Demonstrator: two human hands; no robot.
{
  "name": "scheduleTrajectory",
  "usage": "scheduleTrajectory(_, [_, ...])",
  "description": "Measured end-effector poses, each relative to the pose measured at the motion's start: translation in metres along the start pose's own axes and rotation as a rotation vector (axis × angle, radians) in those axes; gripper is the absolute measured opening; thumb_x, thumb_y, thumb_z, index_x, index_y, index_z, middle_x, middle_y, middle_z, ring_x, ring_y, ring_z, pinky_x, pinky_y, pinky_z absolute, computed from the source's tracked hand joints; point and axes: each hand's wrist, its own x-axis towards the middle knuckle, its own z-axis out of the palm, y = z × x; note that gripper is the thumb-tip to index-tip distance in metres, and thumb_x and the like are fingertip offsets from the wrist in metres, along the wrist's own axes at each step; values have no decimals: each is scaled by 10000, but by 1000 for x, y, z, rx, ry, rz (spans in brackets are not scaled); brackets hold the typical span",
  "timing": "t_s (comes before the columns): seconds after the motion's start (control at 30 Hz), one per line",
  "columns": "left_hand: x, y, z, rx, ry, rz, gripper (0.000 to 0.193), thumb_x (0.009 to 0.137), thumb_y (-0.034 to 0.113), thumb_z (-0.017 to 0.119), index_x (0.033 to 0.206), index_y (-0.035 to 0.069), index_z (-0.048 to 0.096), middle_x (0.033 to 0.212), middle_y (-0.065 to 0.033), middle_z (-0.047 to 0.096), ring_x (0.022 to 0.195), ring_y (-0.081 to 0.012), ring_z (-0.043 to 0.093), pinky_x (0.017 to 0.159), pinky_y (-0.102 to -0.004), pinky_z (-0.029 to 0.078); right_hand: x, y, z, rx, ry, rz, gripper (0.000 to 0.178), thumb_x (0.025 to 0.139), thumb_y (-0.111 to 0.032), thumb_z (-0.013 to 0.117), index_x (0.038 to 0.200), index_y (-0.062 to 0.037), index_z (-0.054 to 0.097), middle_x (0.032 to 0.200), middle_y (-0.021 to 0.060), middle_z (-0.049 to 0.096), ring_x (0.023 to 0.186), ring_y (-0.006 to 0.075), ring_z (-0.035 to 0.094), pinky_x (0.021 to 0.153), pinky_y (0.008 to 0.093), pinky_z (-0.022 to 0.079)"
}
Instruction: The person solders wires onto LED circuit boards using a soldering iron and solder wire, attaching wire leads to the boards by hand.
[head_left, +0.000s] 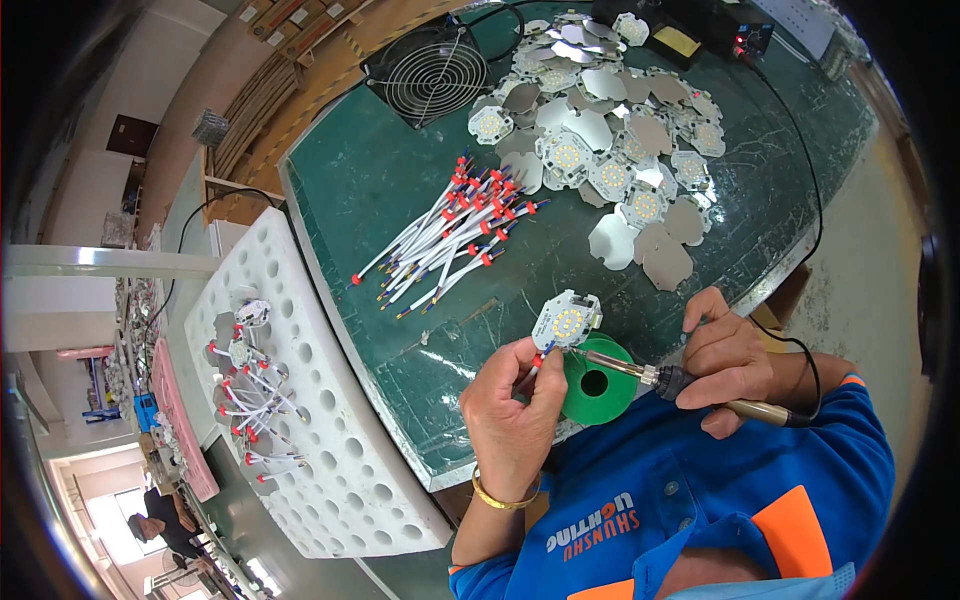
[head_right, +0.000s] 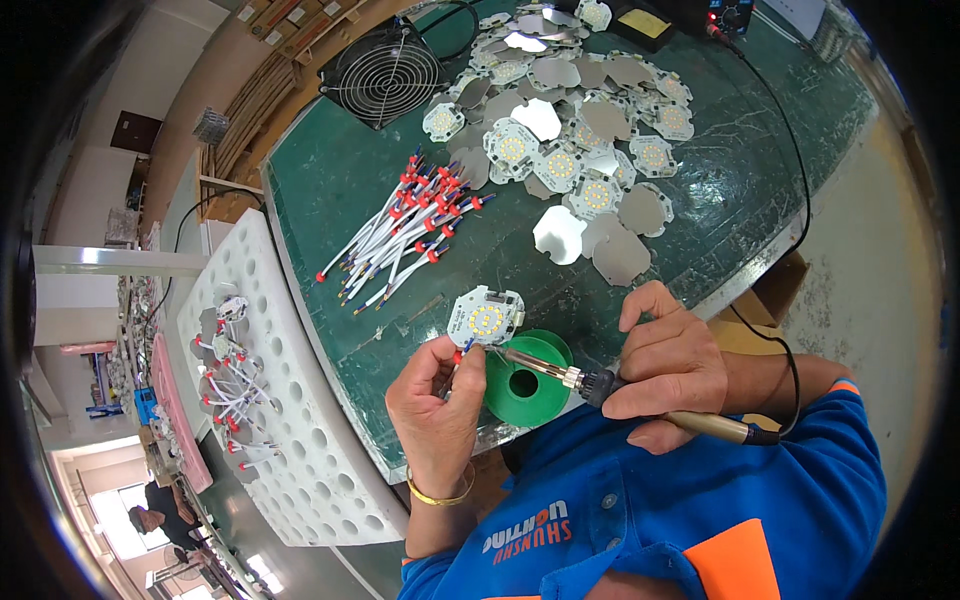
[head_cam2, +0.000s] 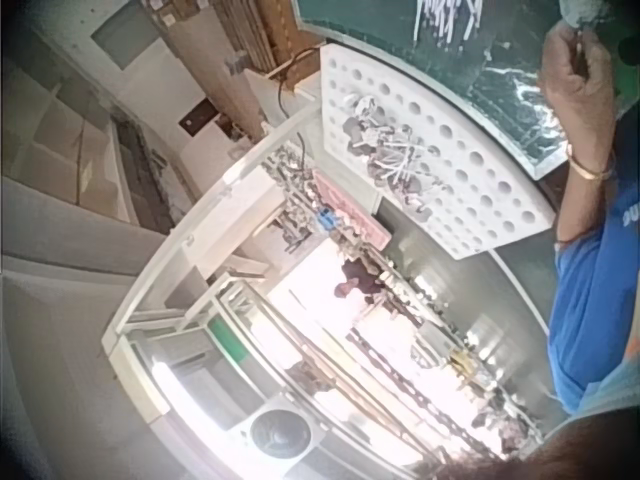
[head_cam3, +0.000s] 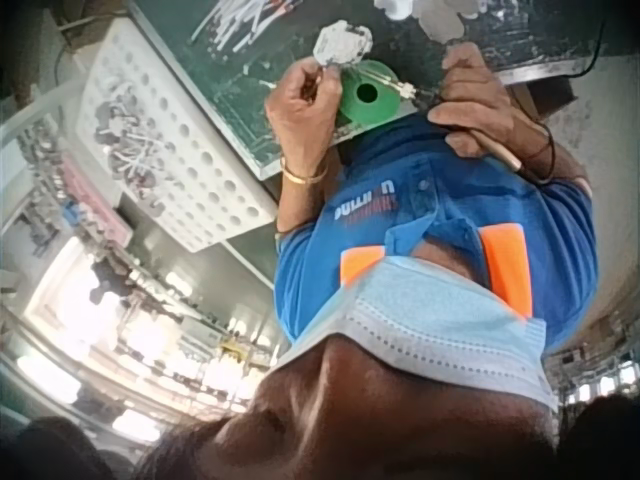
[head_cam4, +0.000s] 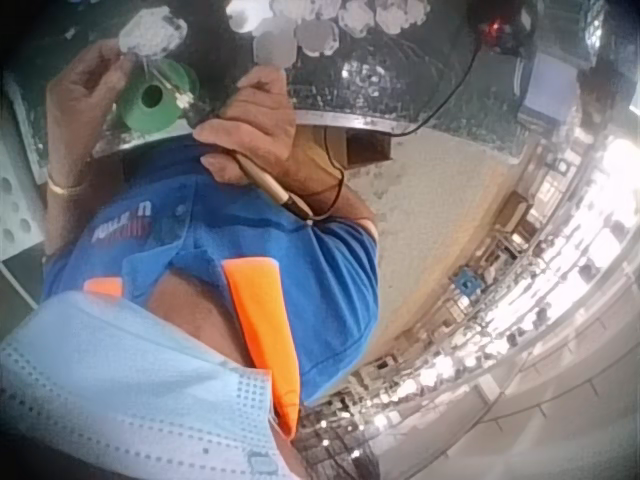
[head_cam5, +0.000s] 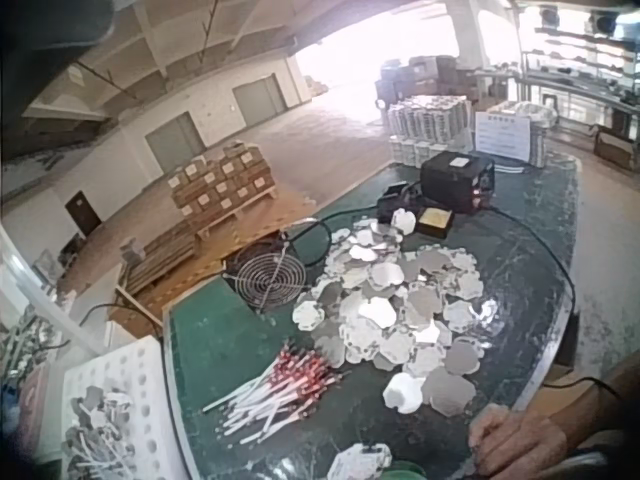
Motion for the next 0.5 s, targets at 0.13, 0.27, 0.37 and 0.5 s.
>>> scheduleTrajectory(0.13, [2,-7,-1,-22,15,21,119,767,37,654,874,-12,635,789,-44,602,602,-63,536,531,-195,425,-1,2,-2,6,-14,2,267,799,-294,646,950,-77,609,636,12,508,550,160,510,710,383,346])
scheduleTrajectory(0.27, [6,-8,1,4,1,152,115,752,28,665,853,-13,628,866,-46,555,624,-62,491,533,-194,404,-4,4,-1,12,-8,-8,268,801,-297,641,953,-79,609,639,13,508,554,159,507,708,384,349])
scheduleTrajectory(0.37, [6,-8,3,-55,-9,105,108,741,16,670,832,-13,619,909,-42,516,626,-62,445,530,-192,380,-4,3,0,3,1,-10,262,805,-298,636,953,-83,610,639,11,507,551,157,503,707,384,350])
scheduleTrajectory(0.5, [5,-12,3,-91,-16,98,115,739,12,669,835,-10,611,909,-39,517,618,-58,433,529,-191,371,-4,3,0,1,0,-3,259,805,-292,635,957,-84,609,636,10,505,549,155,501,707,384,350])
